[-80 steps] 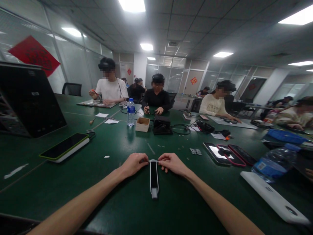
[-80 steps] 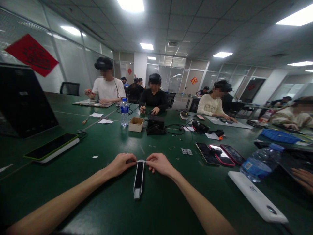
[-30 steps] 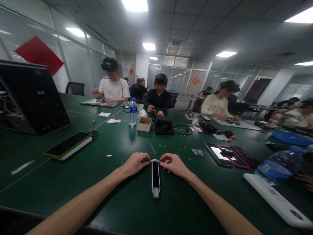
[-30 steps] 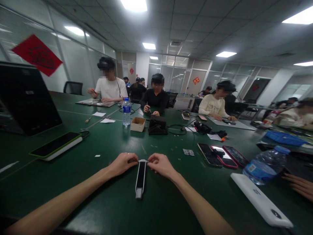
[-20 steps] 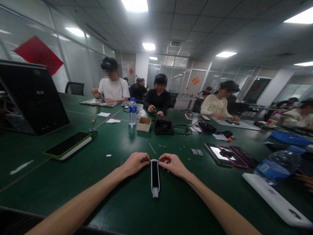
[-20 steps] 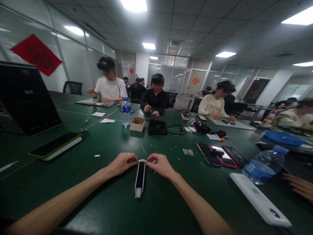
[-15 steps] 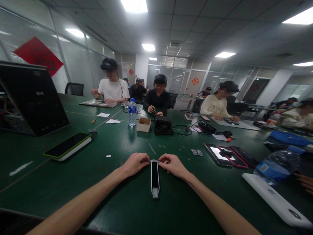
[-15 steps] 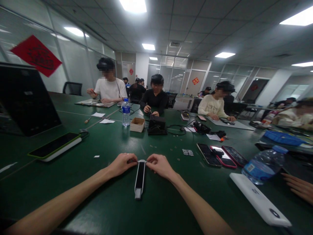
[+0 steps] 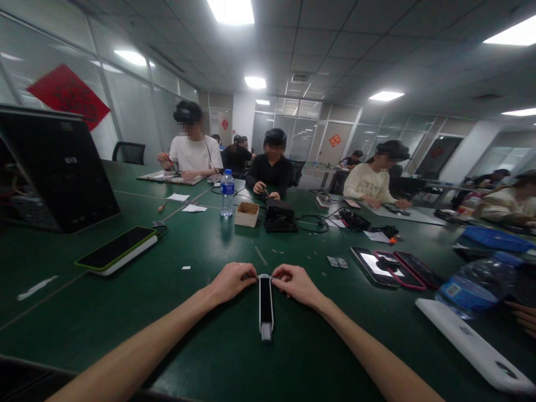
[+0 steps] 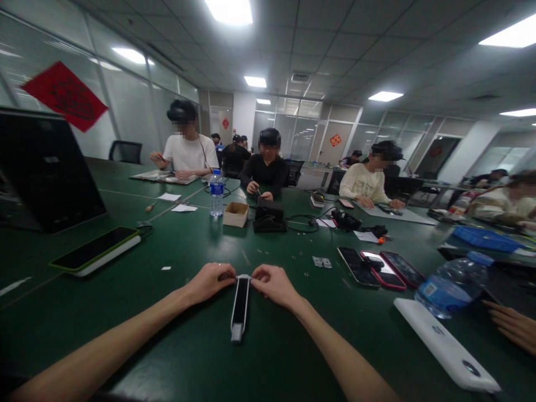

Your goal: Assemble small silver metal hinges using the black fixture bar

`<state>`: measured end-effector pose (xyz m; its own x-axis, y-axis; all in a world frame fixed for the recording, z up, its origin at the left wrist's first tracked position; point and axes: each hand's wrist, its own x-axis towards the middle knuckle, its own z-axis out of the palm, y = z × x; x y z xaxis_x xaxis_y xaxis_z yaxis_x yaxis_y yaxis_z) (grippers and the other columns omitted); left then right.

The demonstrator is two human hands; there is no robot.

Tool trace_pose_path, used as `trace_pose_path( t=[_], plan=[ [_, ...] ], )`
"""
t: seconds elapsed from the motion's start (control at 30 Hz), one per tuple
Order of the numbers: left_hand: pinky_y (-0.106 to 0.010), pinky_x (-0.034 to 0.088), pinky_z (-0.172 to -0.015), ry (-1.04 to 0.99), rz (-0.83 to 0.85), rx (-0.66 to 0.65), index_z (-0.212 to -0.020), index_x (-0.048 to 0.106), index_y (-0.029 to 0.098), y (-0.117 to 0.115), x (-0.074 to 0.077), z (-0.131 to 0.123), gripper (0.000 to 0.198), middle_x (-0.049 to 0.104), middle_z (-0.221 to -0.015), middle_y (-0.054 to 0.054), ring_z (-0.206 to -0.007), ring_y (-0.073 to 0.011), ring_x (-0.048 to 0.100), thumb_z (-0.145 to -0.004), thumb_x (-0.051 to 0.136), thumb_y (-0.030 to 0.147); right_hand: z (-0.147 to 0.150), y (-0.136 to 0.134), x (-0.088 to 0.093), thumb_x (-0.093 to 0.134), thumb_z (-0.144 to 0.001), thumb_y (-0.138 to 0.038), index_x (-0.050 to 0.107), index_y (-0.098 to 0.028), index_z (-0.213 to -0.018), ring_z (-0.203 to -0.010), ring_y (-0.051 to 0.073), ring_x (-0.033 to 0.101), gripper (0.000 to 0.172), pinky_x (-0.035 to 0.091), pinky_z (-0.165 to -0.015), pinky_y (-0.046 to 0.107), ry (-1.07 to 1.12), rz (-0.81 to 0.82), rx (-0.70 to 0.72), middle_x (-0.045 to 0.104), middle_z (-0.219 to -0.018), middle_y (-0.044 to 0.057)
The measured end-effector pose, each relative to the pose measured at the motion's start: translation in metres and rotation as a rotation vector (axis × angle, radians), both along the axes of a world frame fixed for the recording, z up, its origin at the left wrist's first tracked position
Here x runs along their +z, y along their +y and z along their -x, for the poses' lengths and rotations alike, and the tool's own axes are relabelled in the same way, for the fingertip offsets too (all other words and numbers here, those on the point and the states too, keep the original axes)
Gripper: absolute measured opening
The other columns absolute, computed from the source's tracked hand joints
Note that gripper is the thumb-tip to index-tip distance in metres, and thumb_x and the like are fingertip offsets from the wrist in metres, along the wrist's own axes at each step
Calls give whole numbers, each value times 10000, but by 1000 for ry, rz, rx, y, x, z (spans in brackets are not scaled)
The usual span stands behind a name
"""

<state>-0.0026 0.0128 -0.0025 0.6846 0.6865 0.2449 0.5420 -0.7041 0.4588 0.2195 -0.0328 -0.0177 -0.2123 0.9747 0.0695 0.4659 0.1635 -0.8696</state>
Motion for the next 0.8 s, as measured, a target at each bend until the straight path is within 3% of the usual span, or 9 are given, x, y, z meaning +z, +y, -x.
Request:
trace_pose_path(
  t=[0.8],
  plan=[
    [-218,421,-658,-6,-7,-2,-860,647,187,1,-2,0,64,667,-789,11,-702,-134,595,-828,599,216,3,-4,5,634,-754,-319,640,-144,-927,-532,83,541,246,398,-391,155,33,14,-13,626,-721,8]
  ],
)
